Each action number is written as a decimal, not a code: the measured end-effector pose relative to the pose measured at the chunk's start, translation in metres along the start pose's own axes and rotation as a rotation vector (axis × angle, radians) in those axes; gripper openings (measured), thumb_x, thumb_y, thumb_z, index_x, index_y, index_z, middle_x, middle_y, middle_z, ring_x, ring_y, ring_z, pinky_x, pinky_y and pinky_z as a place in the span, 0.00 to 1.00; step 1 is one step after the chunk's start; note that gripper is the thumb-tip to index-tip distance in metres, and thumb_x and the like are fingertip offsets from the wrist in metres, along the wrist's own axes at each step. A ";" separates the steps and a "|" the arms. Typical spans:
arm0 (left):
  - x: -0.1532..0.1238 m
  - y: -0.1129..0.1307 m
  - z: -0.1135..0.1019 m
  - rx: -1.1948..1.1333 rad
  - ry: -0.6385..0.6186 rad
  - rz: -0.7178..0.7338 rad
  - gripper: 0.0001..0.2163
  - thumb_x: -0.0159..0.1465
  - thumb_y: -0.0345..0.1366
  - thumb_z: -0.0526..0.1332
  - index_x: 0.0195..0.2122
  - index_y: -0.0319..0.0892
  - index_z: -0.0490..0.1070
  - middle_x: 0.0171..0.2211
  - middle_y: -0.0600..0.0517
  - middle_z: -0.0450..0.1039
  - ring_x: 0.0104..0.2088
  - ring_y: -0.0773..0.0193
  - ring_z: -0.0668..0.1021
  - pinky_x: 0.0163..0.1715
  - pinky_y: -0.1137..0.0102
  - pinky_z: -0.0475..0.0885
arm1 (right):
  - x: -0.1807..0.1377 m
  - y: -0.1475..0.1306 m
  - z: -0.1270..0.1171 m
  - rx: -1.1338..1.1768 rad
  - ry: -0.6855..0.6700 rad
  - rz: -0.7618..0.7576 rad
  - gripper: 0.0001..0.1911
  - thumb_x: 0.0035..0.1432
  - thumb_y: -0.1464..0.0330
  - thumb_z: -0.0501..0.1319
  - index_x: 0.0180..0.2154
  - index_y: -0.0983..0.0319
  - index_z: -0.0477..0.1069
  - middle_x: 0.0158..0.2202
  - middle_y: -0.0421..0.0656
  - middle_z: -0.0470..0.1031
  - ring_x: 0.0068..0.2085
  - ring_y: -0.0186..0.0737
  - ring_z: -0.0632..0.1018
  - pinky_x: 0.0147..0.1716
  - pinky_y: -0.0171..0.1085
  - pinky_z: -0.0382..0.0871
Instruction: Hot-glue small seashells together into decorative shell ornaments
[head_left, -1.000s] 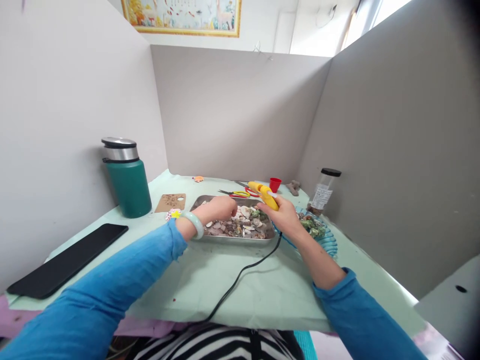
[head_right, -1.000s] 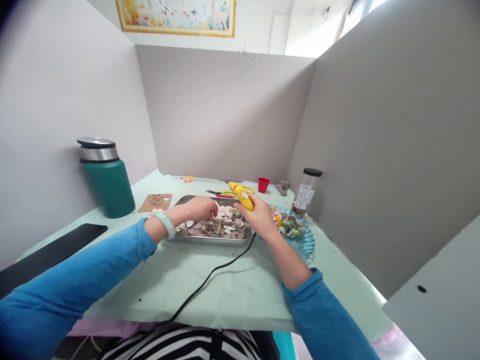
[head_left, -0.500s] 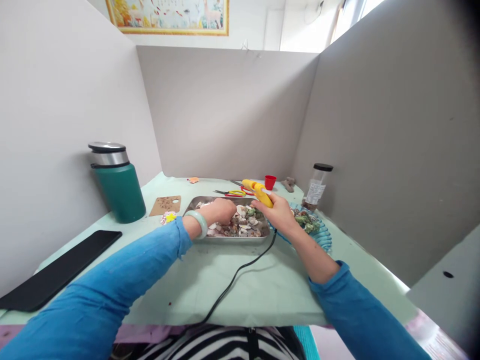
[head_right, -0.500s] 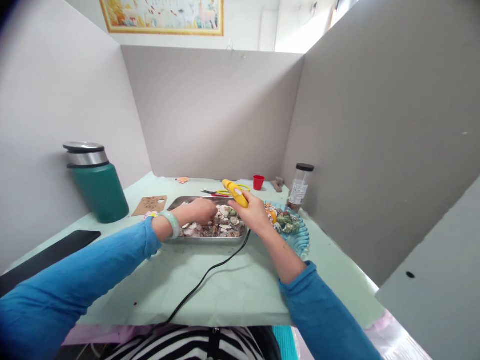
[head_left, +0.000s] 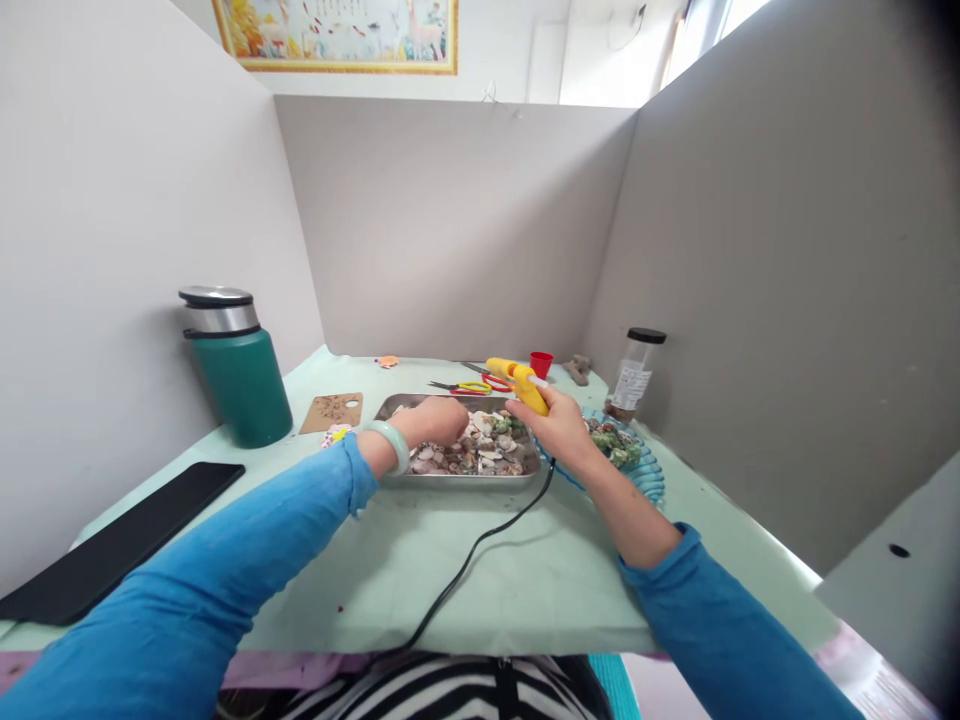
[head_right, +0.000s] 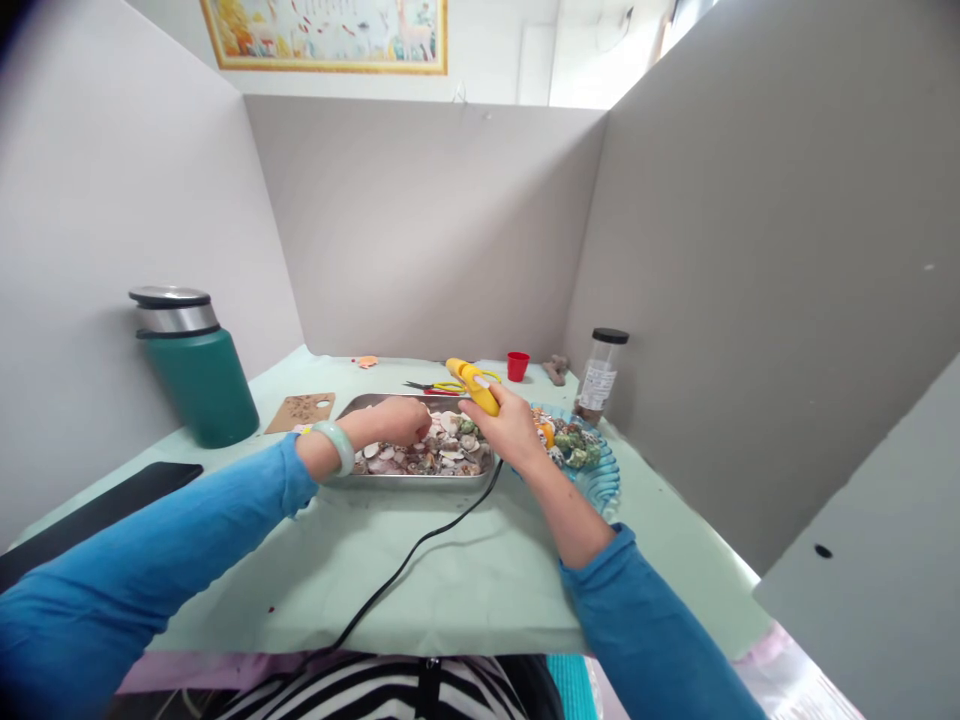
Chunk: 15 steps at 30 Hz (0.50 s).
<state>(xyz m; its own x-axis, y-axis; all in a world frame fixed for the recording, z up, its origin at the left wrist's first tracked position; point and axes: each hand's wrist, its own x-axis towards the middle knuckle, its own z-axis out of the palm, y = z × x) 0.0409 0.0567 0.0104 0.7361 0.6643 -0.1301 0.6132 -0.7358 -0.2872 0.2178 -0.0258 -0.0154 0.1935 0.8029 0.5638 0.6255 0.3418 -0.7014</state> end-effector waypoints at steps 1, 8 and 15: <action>0.001 0.001 0.001 0.004 -0.004 0.002 0.10 0.52 0.27 0.58 0.33 0.37 0.77 0.33 0.39 0.77 0.32 0.52 0.78 0.30 0.66 0.70 | 0.000 0.000 0.000 0.001 0.000 -0.004 0.19 0.50 0.55 0.61 0.40 0.61 0.73 0.31 0.41 0.74 0.29 0.40 0.71 0.30 0.37 0.64; 0.008 0.002 0.007 0.014 -0.013 0.024 0.12 0.49 0.24 0.60 0.35 0.36 0.77 0.37 0.37 0.76 0.36 0.50 0.78 0.36 0.64 0.71 | 0.001 0.003 0.002 0.003 -0.002 -0.006 0.20 0.49 0.55 0.60 0.41 0.61 0.73 0.31 0.40 0.74 0.29 0.39 0.71 0.30 0.37 0.64; 0.006 0.000 0.005 -0.012 -0.001 -0.008 0.11 0.50 0.24 0.59 0.33 0.35 0.77 0.36 0.36 0.76 0.35 0.52 0.78 0.35 0.66 0.69 | 0.001 0.001 0.001 0.005 -0.008 0.006 0.21 0.49 0.54 0.61 0.41 0.62 0.73 0.30 0.41 0.74 0.29 0.39 0.70 0.29 0.36 0.62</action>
<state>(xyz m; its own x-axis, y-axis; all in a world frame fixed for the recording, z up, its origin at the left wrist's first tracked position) 0.0441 0.0610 0.0047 0.7309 0.6701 -0.1291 0.6223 -0.7321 -0.2771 0.2177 -0.0245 -0.0163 0.1914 0.8089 0.5560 0.6205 0.3392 -0.7070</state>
